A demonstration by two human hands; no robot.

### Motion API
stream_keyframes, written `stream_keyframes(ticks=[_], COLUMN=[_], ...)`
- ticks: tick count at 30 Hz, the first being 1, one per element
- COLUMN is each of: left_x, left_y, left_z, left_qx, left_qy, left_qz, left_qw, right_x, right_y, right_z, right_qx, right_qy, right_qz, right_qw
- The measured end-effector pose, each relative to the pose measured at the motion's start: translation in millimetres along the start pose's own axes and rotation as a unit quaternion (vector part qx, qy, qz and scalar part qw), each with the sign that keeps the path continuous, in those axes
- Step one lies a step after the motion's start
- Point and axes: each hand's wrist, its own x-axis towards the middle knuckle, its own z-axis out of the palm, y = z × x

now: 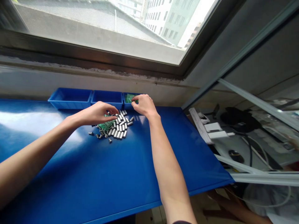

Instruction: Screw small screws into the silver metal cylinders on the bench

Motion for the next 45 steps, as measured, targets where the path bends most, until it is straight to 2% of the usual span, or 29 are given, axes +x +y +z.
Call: stream_keyframes(ticks=[5, 9, 18, 25, 30, 32, 36, 41, 43, 45], left_x=[-7, -14, -13, -13, -13, -14, -12, -6, -3, 1], left_y=[-7, -14, -18, -22, -19, -14, -10, -11, -8, -5], left_z=[-18.6, -32.3, -27.0, -21.0, -27.7, -32.5, -35.3, -23.2, -16.0, -8.3], left_qx=[0.019, 0.035, 0.079, 0.074, 0.036, -0.014, -0.114, -0.166, -0.197, -0.226], left_qy=[-0.054, -0.107, -0.136, -0.103, -0.076, -0.064, -0.021, 0.039, 0.060, 0.095], left_qz=[-0.002, -0.019, -0.029, -0.015, -0.007, -0.009, -0.015, -0.006, -0.014, -0.027], left_qw=[0.998, 0.993, 0.987, 0.992, 0.996, 0.998, 0.993, 0.985, 0.978, 0.969], right_x=[2, 2, 0, 0, 1, 1, 0, -3, -5, -6], right_y=[-7, -23, -45, -46, -45, -45, -42, -36, -34, -31], right_z=[-7, -9, -9, -4, -2, -3, -9, -18, -22, -26], right_qx=[0.040, 0.099, 0.148, 0.166, 0.203, 0.253, 0.371, 0.472, 0.477, 0.458], right_qy=[0.045, 0.029, 0.000, -0.017, -0.040, -0.079, -0.203, -0.218, -0.228, -0.231], right_qz=[-0.027, -0.056, -0.099, -0.100, -0.088, -0.073, -0.038, -0.009, -0.006, -0.018], right_qw=[0.998, 0.993, 0.984, 0.981, 0.974, 0.962, 0.905, 0.854, 0.849, 0.858])
